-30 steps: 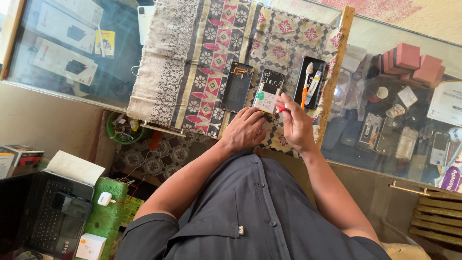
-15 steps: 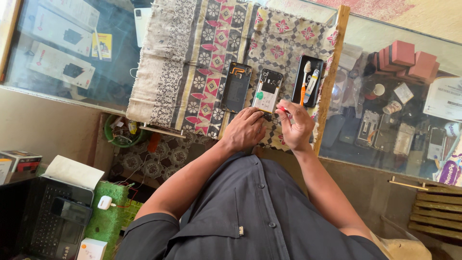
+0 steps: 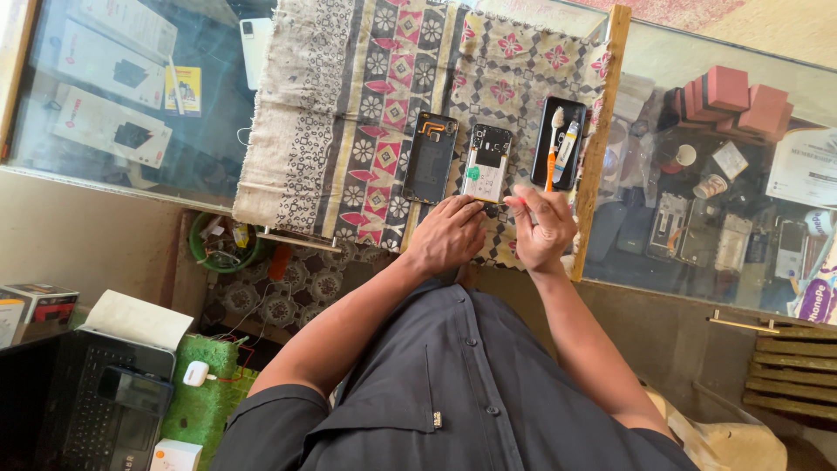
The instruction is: The person uses a red-handled screwdriver to loosen and remove screws from the internal frame of a disassembled smartphone. They then reposition the phone's main body and press along the edges to align the casing.
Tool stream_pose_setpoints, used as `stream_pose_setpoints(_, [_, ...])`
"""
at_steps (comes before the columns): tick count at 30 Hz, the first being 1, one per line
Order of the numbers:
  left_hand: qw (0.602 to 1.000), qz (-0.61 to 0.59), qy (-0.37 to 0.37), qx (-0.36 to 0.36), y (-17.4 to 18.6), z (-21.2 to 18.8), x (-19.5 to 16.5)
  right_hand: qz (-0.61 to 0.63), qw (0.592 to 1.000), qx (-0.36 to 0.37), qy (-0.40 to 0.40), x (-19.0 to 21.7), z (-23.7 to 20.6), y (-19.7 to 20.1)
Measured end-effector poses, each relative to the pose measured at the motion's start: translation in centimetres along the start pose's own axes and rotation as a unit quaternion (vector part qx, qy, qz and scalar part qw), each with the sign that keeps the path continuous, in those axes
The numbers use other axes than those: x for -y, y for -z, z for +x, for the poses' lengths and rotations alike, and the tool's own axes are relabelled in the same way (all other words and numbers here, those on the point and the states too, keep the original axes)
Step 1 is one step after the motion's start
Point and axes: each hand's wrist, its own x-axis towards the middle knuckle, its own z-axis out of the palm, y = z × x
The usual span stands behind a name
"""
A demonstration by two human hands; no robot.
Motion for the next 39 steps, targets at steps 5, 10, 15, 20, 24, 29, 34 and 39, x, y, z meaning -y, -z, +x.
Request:
stream_pose_setpoints(5, [1.000,-0.003,-0.008,-0.004,0.2,-0.1,0.2,0.071,0.997,0.003,0.039,0.4,0.4,-0.2])
stream_pose_setpoints(10, [1.000,-0.016,-0.009,0.002,0.5,-0.2,0.6,0.081,0.996,0.003,-0.031,1.1,-0.2,-0.7])
stream_pose_setpoints(15, [1.000,-0.017,-0.006,0.016,0.7,-0.1,0.8,-0.038,0.999,-0.011,-0.036,1.3,-0.2,-1.7])
stream_pose_setpoints(20, [0.999,-0.034,-0.001,0.028,1.0,-0.2,1.2,0.172,0.982,0.036,-0.063,1.4,-0.4,-2.1])
stream_pose_setpoints(24, [0.999,-0.038,0.003,0.039,1.0,-0.3,1.5,-0.046,0.998,-0.040,-0.031,2.3,0.1,-2.6])
stream_pose_setpoints(29, [0.998,-0.034,0.008,0.046,0.8,-0.3,1.8,-0.023,0.993,-0.073,0.087,3.7,2.4,-1.9])
stream_pose_setpoints(34, [0.998,-0.031,0.010,0.055,0.7,-0.4,1.8,0.119,0.992,-0.021,-0.024,3.9,2.1,-2.0])
stream_pose_setpoints(39, [0.998,-0.038,0.006,0.053,1.1,-0.1,1.7,-0.031,0.998,-0.062,-0.005,3.1,1.0,-2.2])
